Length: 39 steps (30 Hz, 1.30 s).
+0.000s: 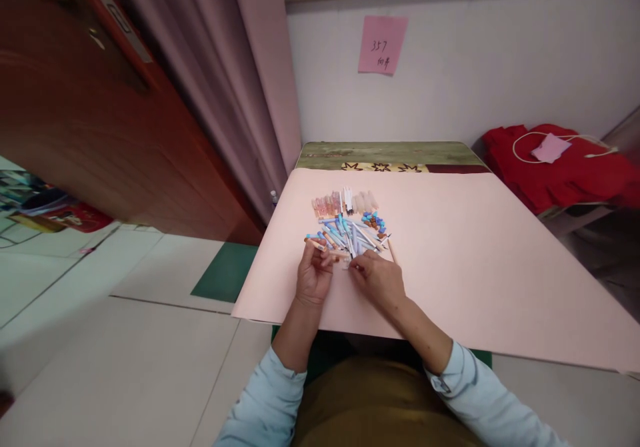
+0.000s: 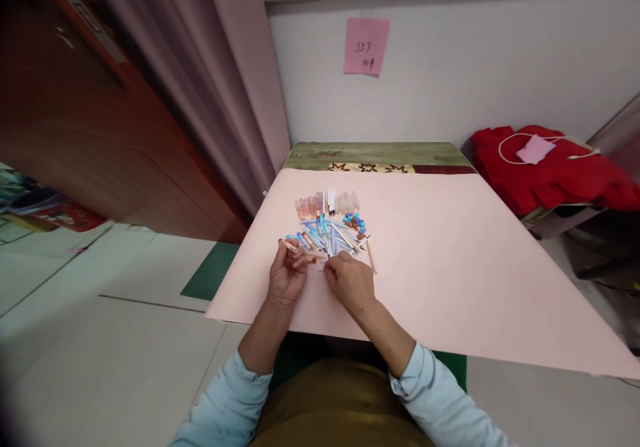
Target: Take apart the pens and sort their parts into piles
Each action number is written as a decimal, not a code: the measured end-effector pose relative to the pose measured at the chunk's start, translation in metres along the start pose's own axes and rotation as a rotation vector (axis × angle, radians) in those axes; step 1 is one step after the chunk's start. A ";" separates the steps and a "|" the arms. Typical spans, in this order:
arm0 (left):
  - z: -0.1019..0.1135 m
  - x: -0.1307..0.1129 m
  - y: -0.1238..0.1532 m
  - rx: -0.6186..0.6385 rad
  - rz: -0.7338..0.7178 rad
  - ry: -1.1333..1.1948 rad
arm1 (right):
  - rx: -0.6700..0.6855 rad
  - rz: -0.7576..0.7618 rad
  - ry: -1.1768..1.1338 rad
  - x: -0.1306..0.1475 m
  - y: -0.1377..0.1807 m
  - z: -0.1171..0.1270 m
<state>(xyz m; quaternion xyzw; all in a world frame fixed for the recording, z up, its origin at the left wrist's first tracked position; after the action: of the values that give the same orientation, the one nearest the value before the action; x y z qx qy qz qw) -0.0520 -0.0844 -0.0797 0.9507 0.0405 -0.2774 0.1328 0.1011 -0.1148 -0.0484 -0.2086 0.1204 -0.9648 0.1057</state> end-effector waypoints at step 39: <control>0.007 -0.022 0.023 -0.022 0.076 0.290 | -0.249 -0.130 -0.498 -0.021 -0.008 0.012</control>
<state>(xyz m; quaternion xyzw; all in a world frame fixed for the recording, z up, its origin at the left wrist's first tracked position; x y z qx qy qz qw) -0.0714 -0.1085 -0.0684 0.9801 0.0265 -0.1313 0.1464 0.1239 -0.1042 -0.0441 -0.4580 0.1948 -0.8662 0.0433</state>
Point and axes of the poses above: each hand's wrist, its own y-axis away from the middle knuckle, its own z-axis out of the back of the hand, x = y × z, the point moved 2 cm from there along -y, towards the middle knuckle, and after that the axes turned 6 degrees about -x, right-handed, at the moved point
